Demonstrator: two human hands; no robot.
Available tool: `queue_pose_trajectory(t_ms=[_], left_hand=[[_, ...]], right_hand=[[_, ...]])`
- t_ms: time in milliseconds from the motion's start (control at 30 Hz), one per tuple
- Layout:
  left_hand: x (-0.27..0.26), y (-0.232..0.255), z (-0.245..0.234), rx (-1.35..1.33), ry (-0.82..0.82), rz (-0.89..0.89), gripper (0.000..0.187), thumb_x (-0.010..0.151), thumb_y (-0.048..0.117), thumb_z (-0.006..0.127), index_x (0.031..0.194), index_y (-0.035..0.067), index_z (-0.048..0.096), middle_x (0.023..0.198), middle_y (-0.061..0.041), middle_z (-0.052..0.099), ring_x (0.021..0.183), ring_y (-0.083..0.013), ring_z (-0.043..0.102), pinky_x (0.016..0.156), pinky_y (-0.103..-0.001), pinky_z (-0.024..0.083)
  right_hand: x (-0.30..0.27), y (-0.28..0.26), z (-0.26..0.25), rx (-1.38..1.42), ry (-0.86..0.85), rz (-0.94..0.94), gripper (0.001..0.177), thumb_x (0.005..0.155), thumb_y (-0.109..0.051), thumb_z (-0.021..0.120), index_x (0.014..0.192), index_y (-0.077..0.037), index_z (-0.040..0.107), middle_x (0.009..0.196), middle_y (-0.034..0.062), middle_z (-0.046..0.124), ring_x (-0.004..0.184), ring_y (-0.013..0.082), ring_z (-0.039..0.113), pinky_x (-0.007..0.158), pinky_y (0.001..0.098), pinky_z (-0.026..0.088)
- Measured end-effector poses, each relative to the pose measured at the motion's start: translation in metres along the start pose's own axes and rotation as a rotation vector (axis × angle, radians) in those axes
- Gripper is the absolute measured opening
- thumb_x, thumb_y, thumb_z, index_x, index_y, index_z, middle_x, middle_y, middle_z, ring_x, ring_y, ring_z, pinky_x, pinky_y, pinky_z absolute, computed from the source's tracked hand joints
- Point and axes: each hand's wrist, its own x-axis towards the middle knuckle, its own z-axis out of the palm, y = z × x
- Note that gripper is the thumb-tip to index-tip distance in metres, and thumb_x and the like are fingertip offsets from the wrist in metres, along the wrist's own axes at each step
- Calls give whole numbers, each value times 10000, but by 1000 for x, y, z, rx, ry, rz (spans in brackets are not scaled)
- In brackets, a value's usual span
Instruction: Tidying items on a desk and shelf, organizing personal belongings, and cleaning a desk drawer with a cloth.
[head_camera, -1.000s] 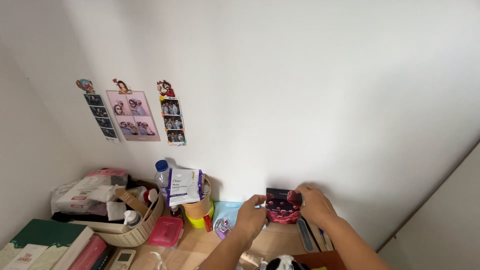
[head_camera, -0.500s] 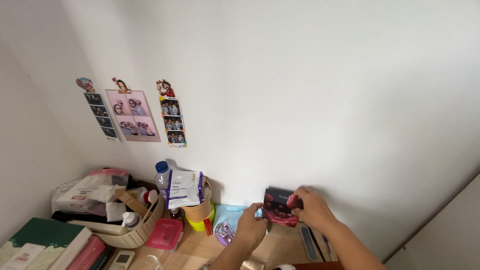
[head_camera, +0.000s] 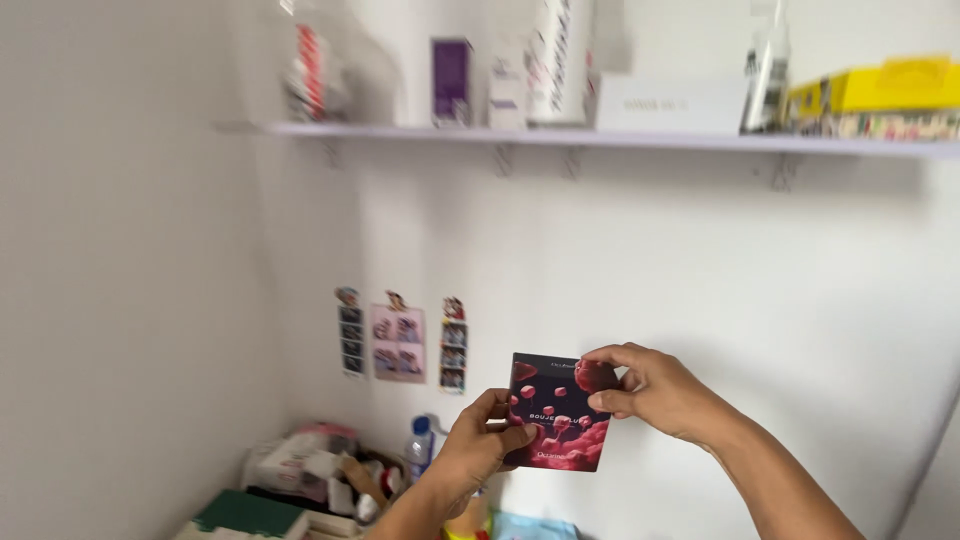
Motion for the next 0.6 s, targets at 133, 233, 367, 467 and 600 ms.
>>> queue_pose_trajectory(t_ms=[133, 233, 367, 467, 600], left_hand=[[-50, 53, -27, 84, 35, 31, 430, 879, 172, 741, 1272, 86, 590, 1186, -38, 674, 910, -190, 708, 753, -339, 562], [-72, 66, -40, 130, 78, 3, 416, 888, 182, 742, 1266, 119, 581, 1180, -33, 677, 939, -188, 736, 759, -339, 590], [-75, 45, -49, 97, 59, -47, 406, 875, 161, 737, 1246, 101, 582, 1126, -69, 702, 947, -189, 738, 756, -357, 632], [-68, 19, -48, 106, 76, -98, 402, 873, 135, 747, 1244, 99, 596, 1118, -47, 702, 936, -188, 731, 731, -342, 618], [-52, -43, -49, 67, 70, -161, 382, 871, 124, 749, 1226, 112, 606, 1086, -43, 708, 897, -191, 737, 694, -349, 604]], right_hand=[[-19, -56, 6, -56, 62, -50, 531, 817, -257, 845, 1319, -220, 676, 1065, 50, 779, 794, 177, 689, 806, 363, 636], [-29, -72, 19, -62, 83, -109, 554, 820, -263, 841, 1342, -269, 657, 1134, 55, 777, 920, 176, 702, 881, 357, 609], [-36, -68, 43, -43, 96, -123, 496, 842, -236, 808, 1318, -282, 680, 1245, 17, 708, 1066, 186, 730, 932, 354, 607], [-35, -47, 61, -37, 102, -142, 419, 844, -212, 785, 1256, -245, 723, 1256, 2, 711, 1100, 171, 714, 930, 348, 612], [-26, 2, 89, 11, 67, -165, 285, 864, -190, 755, 1145, -167, 793, 1156, 38, 790, 1034, 156, 742, 899, 322, 619]])
